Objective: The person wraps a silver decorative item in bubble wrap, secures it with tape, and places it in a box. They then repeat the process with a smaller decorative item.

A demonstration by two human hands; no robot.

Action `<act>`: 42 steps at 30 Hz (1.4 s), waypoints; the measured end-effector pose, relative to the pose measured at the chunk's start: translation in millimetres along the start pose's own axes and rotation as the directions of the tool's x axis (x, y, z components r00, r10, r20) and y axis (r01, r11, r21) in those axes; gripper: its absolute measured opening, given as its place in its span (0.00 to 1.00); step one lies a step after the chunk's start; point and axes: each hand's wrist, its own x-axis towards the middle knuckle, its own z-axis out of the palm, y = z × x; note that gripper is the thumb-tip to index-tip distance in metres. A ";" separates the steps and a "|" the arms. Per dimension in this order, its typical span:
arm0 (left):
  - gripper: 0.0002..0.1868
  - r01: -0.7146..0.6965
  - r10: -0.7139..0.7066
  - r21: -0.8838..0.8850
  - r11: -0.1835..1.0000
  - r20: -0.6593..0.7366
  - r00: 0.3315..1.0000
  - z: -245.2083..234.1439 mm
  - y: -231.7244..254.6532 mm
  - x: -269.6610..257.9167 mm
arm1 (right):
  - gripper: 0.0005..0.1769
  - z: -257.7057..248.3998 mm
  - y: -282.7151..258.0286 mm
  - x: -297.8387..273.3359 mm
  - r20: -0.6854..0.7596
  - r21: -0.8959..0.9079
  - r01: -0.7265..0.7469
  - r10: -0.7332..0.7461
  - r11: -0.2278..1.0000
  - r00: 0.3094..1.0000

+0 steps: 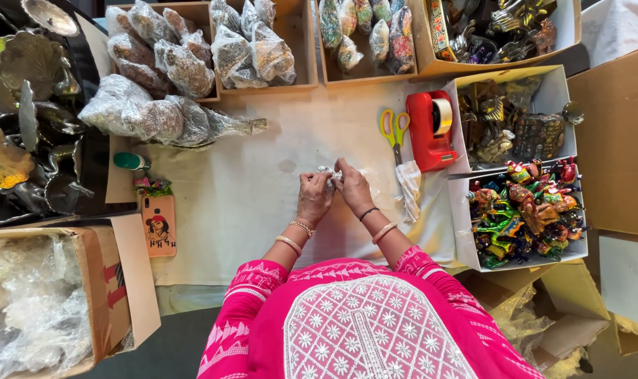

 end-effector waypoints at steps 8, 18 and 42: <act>0.20 -0.018 0.015 0.060 0.998 0.046 0.999 -3.2 -1.5 0.7 | 0.17 15.3 37.1 20.0 0.052 -0.059 0.128 -0.125 0.990 0.991; 0.17 -0.026 0.023 0.058 0.998 0.061 0.998 -13.4 6.7 3.2 | 0.18 5.9 48.3 28.5 0.171 -0.139 0.089 -0.064 0.986 0.983; 0.19 -0.315 0.275 0.178 0.932 0.218 0.936 -6.9 9.4 37.8 | 0.72 -39.5 95.6 -20.9 0.119 0.164 0.334 -0.354 0.928 0.928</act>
